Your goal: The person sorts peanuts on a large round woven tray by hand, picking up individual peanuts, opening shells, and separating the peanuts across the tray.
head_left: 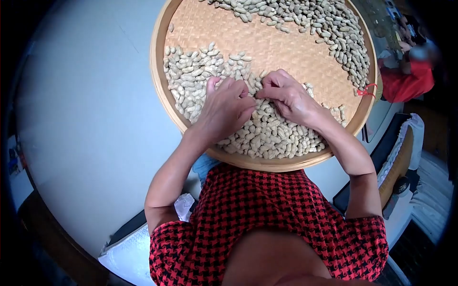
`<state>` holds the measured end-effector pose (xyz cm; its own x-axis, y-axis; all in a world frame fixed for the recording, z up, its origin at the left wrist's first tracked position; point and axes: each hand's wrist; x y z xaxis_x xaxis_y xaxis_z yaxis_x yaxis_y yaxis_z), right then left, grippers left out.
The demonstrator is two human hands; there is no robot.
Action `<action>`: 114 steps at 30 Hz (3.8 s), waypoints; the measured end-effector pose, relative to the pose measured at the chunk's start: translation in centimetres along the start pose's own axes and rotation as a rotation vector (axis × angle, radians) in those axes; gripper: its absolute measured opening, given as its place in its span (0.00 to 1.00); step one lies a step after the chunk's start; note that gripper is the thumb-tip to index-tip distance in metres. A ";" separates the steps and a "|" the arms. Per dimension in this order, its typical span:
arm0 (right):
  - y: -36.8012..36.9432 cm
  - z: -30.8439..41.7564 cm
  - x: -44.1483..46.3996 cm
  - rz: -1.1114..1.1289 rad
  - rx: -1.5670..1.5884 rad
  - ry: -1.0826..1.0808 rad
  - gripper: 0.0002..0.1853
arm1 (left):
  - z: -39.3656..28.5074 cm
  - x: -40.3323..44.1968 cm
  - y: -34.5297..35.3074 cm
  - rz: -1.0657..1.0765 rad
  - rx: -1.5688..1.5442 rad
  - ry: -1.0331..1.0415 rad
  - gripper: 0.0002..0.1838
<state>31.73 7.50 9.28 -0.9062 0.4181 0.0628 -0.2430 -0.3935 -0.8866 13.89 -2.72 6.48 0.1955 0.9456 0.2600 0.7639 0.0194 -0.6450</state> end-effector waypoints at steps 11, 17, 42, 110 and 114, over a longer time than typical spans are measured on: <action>0.2 -0.8 0.5 -0.112 -0.226 0.041 0.13 | -0.6 -0.4 0.9 -0.094 0.042 -0.041 0.15; -0.3 -0.1 0.8 -0.260 -0.257 0.078 0.09 | -1.0 0.1 0.7 -0.065 0.029 -0.066 0.09; -0.1 0.6 -0.7 0.098 -0.080 0.018 0.08 | 1.3 3.4 0.2 0.028 0.141 0.016 0.01; -3.2 -1.5 1.0 0.059 1.111 0.355 0.07 | -3.5 5.5 0.2 -0.466 -0.533 -0.043 0.08; -2.6 -2.3 0.5 0.016 1.408 0.273 0.08 | -3.5 6.8 0.9 -0.524 -0.553 0.027 0.08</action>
<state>32.68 10.65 10.54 -0.8578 0.4837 -0.1739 -0.5140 -0.8010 0.3071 18.09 2.59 10.22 -0.2683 0.8492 0.4549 0.9564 0.2915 0.0198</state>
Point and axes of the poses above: each hand's wrist, its own x-axis towards the middle knuckle, its own y-axis out of the palm, z = x × y, and after that the axes turned 9 degrees about -x, right-handed
